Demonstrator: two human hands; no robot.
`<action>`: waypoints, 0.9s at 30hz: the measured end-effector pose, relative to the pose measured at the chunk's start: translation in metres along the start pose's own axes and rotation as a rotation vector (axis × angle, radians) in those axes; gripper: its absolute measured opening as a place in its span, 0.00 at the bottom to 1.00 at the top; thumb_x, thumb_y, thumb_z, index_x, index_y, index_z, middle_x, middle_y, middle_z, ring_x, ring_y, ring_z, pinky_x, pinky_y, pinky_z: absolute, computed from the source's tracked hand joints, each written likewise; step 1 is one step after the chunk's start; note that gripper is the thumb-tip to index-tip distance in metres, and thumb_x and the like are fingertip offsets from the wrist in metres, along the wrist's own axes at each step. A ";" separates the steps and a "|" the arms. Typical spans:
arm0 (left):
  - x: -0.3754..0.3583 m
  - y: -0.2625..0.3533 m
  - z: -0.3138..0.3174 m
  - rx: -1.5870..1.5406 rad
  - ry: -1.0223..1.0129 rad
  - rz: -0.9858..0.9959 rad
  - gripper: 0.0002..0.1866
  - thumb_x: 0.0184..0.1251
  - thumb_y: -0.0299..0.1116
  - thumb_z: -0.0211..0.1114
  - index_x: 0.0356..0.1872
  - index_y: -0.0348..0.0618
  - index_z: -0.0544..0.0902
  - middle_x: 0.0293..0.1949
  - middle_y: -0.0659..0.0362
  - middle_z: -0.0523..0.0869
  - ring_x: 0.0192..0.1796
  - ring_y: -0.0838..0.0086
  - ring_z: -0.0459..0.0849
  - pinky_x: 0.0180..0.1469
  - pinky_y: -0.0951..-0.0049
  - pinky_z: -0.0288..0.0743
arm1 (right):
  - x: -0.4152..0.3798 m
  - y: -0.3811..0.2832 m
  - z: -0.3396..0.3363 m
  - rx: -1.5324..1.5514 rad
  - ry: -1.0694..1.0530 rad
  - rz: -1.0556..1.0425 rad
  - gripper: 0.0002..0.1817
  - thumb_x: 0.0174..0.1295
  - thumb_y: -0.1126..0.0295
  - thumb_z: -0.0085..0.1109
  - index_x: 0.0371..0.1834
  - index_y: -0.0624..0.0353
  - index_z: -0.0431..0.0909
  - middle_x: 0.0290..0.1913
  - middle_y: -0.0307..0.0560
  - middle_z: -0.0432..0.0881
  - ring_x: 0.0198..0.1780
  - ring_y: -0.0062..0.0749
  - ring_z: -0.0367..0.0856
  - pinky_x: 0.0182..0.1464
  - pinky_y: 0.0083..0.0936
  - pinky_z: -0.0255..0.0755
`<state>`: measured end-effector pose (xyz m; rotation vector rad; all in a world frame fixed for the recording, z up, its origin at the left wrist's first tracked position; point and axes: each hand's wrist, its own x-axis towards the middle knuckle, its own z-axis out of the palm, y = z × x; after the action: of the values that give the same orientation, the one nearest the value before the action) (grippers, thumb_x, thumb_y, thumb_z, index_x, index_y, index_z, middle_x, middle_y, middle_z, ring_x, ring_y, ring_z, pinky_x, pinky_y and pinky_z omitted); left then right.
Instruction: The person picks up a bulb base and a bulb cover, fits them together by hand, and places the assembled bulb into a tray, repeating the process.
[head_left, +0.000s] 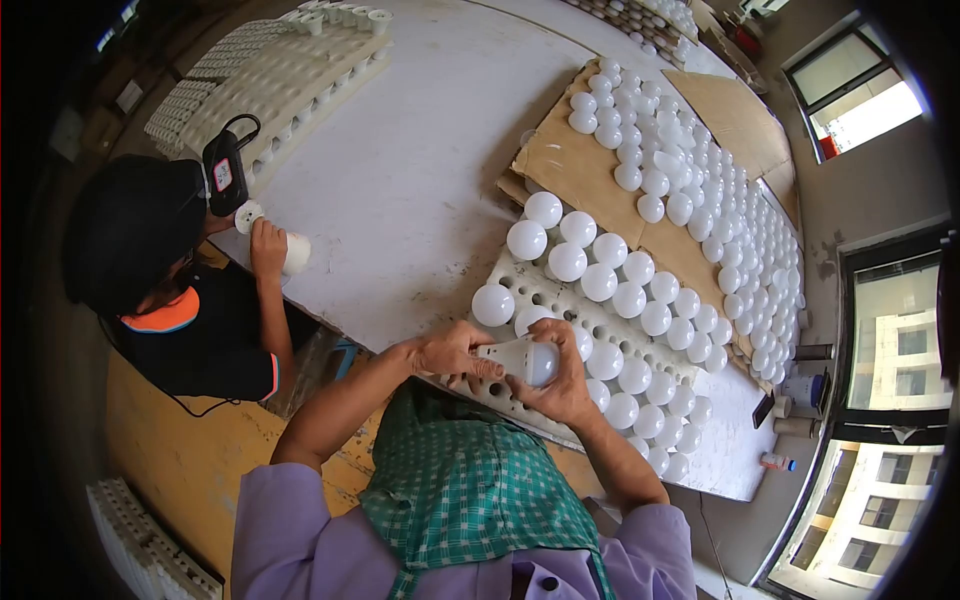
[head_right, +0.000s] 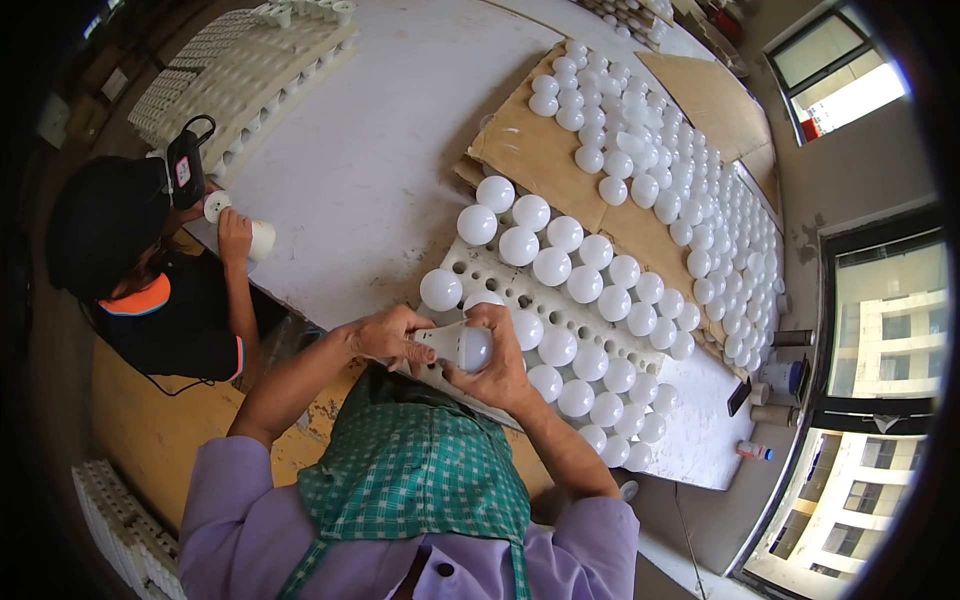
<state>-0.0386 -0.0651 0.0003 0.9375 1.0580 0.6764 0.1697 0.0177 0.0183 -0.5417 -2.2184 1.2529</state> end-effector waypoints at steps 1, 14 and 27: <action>-0.005 -0.001 -0.006 -0.020 0.100 0.085 0.25 0.59 0.40 0.71 0.49 0.29 0.78 0.34 0.52 0.86 0.27 0.77 0.85 0.22 0.81 0.74 | 0.000 0.011 -0.001 -0.034 0.103 0.048 0.33 0.36 0.76 0.74 0.45 0.59 0.63 0.49 0.53 0.69 0.50 0.44 0.71 0.52 0.36 0.71; 0.015 -0.118 -0.026 -0.224 0.834 0.044 0.16 0.64 0.34 0.64 0.47 0.32 0.81 0.39 0.51 0.86 0.40 0.72 0.85 0.39 0.76 0.77 | 0.020 0.030 0.040 -0.620 -0.438 -0.274 0.33 0.45 0.66 0.70 0.59 0.53 0.73 0.60 0.50 0.68 0.60 0.48 0.69 0.58 0.41 0.67; 0.035 -0.150 0.013 0.009 0.800 -0.103 0.17 0.62 0.36 0.63 0.46 0.33 0.83 0.45 0.46 0.86 0.49 0.63 0.84 0.54 0.69 0.74 | 0.082 0.180 -0.193 -0.599 0.357 0.398 0.29 0.54 0.66 0.66 0.61 0.57 0.71 0.55 0.55 0.76 0.50 0.49 0.79 0.50 0.40 0.75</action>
<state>-0.0098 -0.1088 -0.1450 0.6080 1.7976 0.9930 0.2411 0.2798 -0.0349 -1.3732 -2.2081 0.5587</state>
